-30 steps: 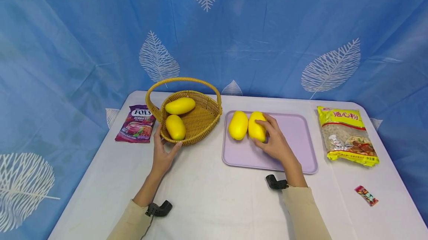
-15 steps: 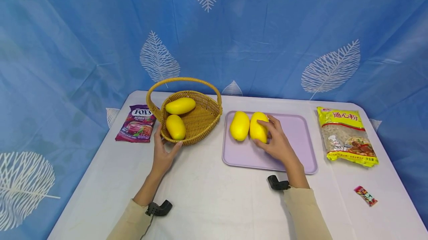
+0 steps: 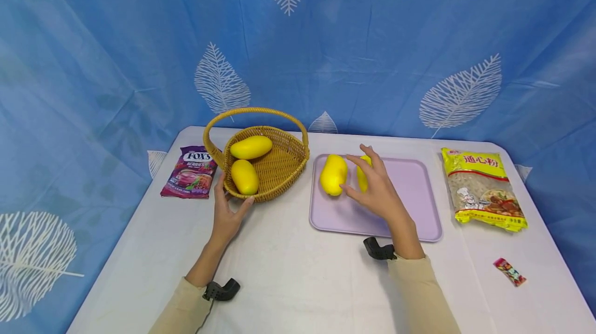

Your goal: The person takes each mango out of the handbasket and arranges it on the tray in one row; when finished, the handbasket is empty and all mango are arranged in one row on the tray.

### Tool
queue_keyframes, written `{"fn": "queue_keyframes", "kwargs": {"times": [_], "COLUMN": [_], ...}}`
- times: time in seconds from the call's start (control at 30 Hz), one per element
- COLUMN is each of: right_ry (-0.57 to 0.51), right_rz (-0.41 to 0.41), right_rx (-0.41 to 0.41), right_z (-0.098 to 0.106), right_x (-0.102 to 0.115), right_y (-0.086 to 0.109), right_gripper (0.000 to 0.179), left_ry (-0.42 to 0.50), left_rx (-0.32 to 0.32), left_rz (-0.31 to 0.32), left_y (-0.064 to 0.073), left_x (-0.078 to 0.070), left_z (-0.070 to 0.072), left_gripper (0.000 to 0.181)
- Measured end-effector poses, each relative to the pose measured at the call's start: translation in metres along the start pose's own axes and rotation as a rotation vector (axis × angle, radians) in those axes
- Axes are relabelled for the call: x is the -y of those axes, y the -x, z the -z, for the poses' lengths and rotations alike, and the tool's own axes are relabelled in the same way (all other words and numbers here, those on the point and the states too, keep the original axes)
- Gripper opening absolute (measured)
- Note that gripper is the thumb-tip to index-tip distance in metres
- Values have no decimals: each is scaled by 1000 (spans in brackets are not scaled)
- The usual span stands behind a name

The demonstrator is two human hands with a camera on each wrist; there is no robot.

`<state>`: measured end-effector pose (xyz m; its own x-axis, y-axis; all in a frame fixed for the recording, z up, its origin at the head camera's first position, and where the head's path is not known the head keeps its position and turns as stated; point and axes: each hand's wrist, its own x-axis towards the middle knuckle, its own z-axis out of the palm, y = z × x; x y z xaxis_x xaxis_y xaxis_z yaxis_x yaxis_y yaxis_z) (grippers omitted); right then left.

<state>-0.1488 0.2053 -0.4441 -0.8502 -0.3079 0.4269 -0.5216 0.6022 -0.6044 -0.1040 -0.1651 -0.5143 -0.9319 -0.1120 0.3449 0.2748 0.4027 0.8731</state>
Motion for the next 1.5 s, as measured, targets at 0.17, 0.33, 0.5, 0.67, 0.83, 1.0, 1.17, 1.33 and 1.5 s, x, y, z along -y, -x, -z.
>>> {"fn": "queue_keyframes", "kwargs": {"times": [0.17, 0.33, 0.5, 0.67, 0.83, 1.0, 1.17, 1.33, 1.5], "right_ry": [-9, -46, -87, -157, -180, -195, -175, -133, -106], "right_rz": [56, 81, 134, 172, 177, 131, 93, 67, 55], "right_rx": [31, 79, 116, 158, 211, 324, 446, 549, 594], "right_z": [-11, -26, -47, -69, -92, -114, -136, -152, -158], "right_x": [26, 48, 65, 77, 86, 93, 96, 99, 102], "right_y": [-18, -29, -43, -60, -78, -95, -108, -113, -116], "right_gripper": [68, 64, 62, 61, 58, 59, 59, 61, 61], "left_ry": [3, 7, 21, 56, 83, 80, 74, 72, 59], "left_rx": [-4, -3, -8, -10, -4, 15, 25, 30, 32], "left_rz": [8, 18, 16, 20, 3, 8, 22, 36, 40], "left_y": [0, 1, 1, 0, -1, -2, -2, -2, -3], "left_x": [6, 7, 9, 10, 3, -23, -35, -35, -35], "left_z": [-1, -1, -1, -1, -1, 6, 8, 8, 9], "left_gripper": [93, 94, 96, 100, 104, 99, 96, 98, 98]}}
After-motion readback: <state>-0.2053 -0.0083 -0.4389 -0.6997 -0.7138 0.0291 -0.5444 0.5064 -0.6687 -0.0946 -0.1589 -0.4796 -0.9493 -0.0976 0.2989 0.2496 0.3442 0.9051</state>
